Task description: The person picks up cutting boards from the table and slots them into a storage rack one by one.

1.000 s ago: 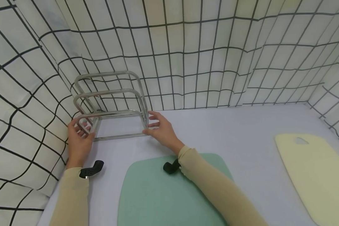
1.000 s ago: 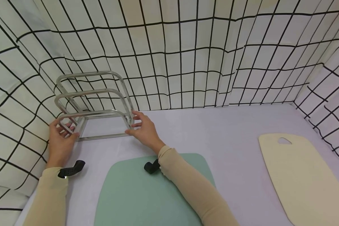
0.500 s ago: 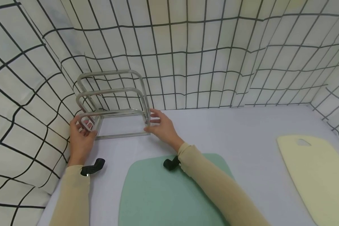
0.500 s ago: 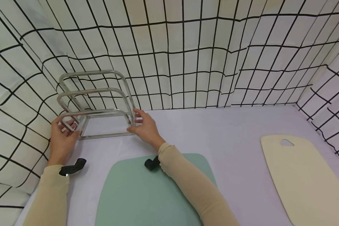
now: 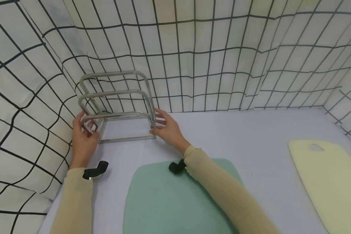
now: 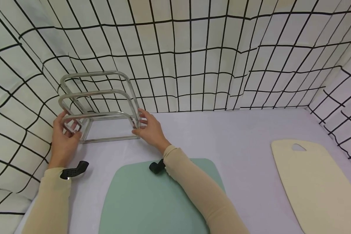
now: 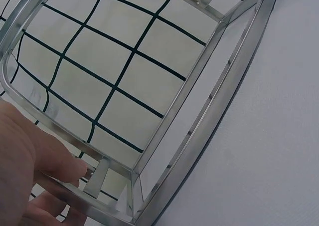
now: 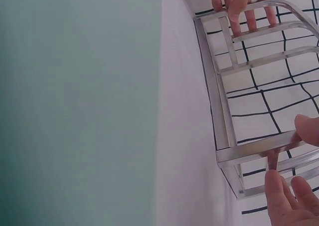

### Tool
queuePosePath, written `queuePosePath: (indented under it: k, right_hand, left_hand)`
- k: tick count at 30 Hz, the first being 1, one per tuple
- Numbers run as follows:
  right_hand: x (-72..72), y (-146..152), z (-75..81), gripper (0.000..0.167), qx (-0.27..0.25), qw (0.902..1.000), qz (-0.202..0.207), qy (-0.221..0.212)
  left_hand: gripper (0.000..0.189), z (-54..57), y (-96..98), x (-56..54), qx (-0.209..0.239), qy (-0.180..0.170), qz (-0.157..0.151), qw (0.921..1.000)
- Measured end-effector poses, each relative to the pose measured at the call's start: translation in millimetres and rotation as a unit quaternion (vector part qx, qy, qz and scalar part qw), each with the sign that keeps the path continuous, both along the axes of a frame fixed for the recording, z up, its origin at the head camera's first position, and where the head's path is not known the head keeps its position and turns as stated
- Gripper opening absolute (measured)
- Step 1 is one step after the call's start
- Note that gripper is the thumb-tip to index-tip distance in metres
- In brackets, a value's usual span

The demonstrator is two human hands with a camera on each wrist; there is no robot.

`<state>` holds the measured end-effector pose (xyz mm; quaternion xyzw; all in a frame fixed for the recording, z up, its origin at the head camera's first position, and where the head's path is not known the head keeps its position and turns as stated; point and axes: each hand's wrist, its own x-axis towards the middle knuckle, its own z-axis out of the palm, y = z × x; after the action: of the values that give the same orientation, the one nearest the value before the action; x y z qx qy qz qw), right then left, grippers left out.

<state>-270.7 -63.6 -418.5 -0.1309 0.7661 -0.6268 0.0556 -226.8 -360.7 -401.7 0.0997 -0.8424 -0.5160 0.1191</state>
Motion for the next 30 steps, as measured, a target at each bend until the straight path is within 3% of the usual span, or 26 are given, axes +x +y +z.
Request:
queuePosePath:
  k: [7, 14, 22, 30]
  right_hand:
    - [-0.8, 2.7, 0.1, 0.084, -0.002, 0.9998, -0.007, -0.018]
    - [-0.9, 3.2, 5.2, 0.089, 0.013, 0.9999, 0.003, 0.006]
    - [-3.2, 0.7, 1.4, 0.091, 0.005, 0.9999, 0.013, 0.004]
    - [-5.1, -2.2, 0.1, 0.089, -0.006, 0.9996, 0.027, 0.009]
  left_hand:
    - [0.085, -0.7, -0.2, -3.6, 0.017, 0.003, 0.009, 0.9998]
    - [0.083, 3.4, 1.5, -5.6, 0.009, 0.020, 0.033, 0.9992]
    - [0.085, 1.9, 2.4, -9.3, 0.044, 0.018, 0.039, 0.9981]
    - [0.082, -2.7, -1.0, -12.1, 0.024, 0.008, 0.040, 0.9989]
